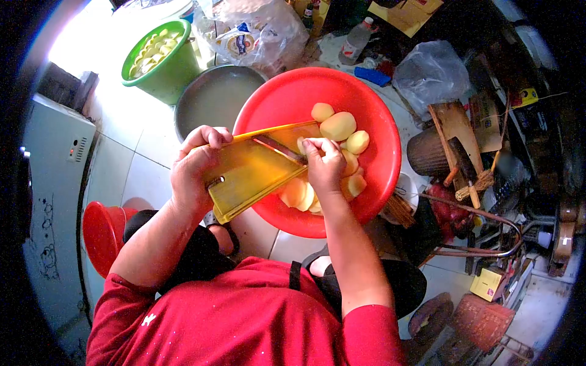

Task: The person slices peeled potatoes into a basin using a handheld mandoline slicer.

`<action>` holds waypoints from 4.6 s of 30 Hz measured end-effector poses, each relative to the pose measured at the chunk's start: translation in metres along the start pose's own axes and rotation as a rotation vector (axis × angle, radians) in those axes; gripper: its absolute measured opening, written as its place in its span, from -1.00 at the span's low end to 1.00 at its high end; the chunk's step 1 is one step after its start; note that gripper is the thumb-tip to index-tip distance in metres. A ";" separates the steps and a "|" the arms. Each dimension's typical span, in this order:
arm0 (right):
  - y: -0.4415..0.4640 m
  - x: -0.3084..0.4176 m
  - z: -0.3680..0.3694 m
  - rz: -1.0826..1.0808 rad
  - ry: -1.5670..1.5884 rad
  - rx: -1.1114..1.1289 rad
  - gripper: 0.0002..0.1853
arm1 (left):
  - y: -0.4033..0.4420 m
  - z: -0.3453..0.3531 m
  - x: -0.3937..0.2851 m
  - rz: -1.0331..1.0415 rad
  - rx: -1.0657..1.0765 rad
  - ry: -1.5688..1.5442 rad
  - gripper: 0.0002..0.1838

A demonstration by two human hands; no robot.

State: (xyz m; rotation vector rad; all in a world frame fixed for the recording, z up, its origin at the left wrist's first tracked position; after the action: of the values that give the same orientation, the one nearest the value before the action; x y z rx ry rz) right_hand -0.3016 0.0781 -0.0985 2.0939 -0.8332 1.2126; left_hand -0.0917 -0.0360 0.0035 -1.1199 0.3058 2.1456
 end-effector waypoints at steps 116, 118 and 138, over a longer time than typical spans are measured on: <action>0.071 0.017 -0.071 -0.115 -0.503 0.110 -0.42 | 0.005 0.001 0.004 0.030 -0.013 -0.084 -0.88; 0.064 0.003 -0.081 -0.035 -0.173 0.087 -0.41 | 0.005 0.006 0.007 0.075 0.082 0.105 -0.88; 0.007 0.074 -0.026 -0.104 -0.027 0.374 -0.36 | -0.006 -0.014 0.006 0.026 -0.065 -0.013 -0.88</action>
State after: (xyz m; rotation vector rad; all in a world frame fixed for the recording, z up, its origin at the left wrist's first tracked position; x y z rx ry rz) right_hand -0.2909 0.0757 -0.0206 2.4190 -0.5299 1.3696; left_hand -0.0816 -0.0357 -0.0089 -1.1432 0.2476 2.1989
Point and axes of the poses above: each hand's wrist, its own y-axis towards the middle knuckle, its own z-axis out of the palm, x = y × z, the point moved 7 cm from there along y, towards the middle knuckle, and after that the axes turned 2 degrees about x, right-handed, at the moved point
